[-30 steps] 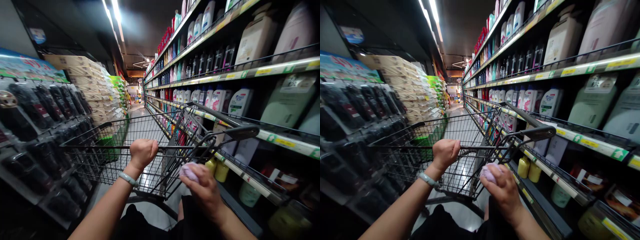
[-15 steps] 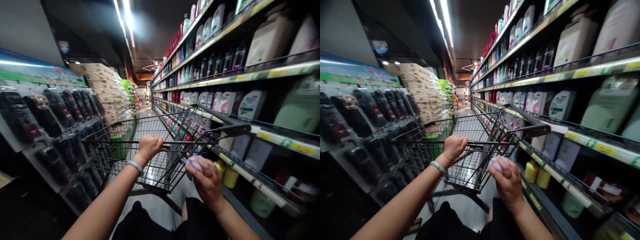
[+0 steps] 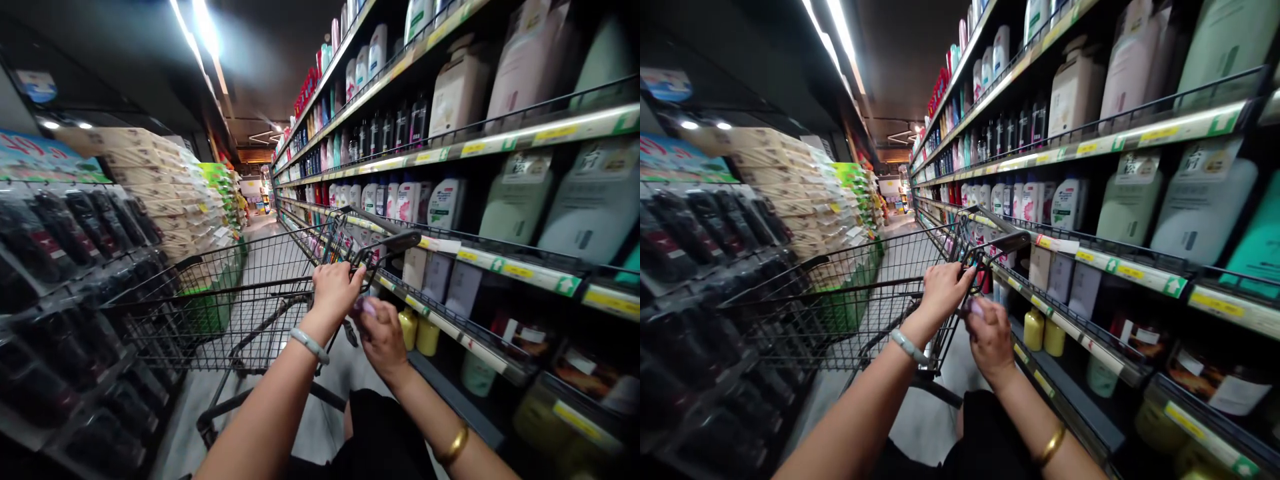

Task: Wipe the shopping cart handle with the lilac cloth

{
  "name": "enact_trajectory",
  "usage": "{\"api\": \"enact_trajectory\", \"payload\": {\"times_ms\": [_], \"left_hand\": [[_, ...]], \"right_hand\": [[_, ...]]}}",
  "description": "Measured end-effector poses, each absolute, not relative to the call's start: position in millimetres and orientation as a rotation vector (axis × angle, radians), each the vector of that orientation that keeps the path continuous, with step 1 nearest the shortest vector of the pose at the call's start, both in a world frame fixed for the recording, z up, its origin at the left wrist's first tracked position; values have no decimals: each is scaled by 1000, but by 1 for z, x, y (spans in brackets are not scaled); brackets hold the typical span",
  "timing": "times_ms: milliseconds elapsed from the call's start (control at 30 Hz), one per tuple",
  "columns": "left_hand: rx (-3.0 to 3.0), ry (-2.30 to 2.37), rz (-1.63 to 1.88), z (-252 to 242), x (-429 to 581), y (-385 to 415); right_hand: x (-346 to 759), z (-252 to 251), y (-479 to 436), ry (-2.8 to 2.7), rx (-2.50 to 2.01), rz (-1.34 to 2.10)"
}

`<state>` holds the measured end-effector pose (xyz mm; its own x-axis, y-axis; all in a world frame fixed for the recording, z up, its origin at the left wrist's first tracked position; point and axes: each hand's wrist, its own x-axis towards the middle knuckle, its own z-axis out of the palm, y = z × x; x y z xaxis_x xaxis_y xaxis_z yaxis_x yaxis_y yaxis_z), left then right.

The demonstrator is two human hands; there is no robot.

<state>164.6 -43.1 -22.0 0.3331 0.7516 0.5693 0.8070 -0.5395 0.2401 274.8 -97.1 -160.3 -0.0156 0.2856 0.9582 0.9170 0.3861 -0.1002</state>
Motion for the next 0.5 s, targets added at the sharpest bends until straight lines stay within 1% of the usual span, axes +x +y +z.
{"api": "enact_trajectory", "payload": {"times_ms": [100,233,367,500], "left_hand": [[-2457,-1436,-1037,-28,162,-38],[-2463,-1372,-1099,-33,152,-41],[-2476,-1341,-1146,-37,142,-52],[-2494,-1281,-1198,-39,133,-63]], "right_hand": [[288,-132,-92,-1485,-1112,-751],[277,-125,-89,-1483,-1027,-782],[273,-123,-104,-1503,-940,-671],[287,-117,-111,-1294,-949,-510]]}}
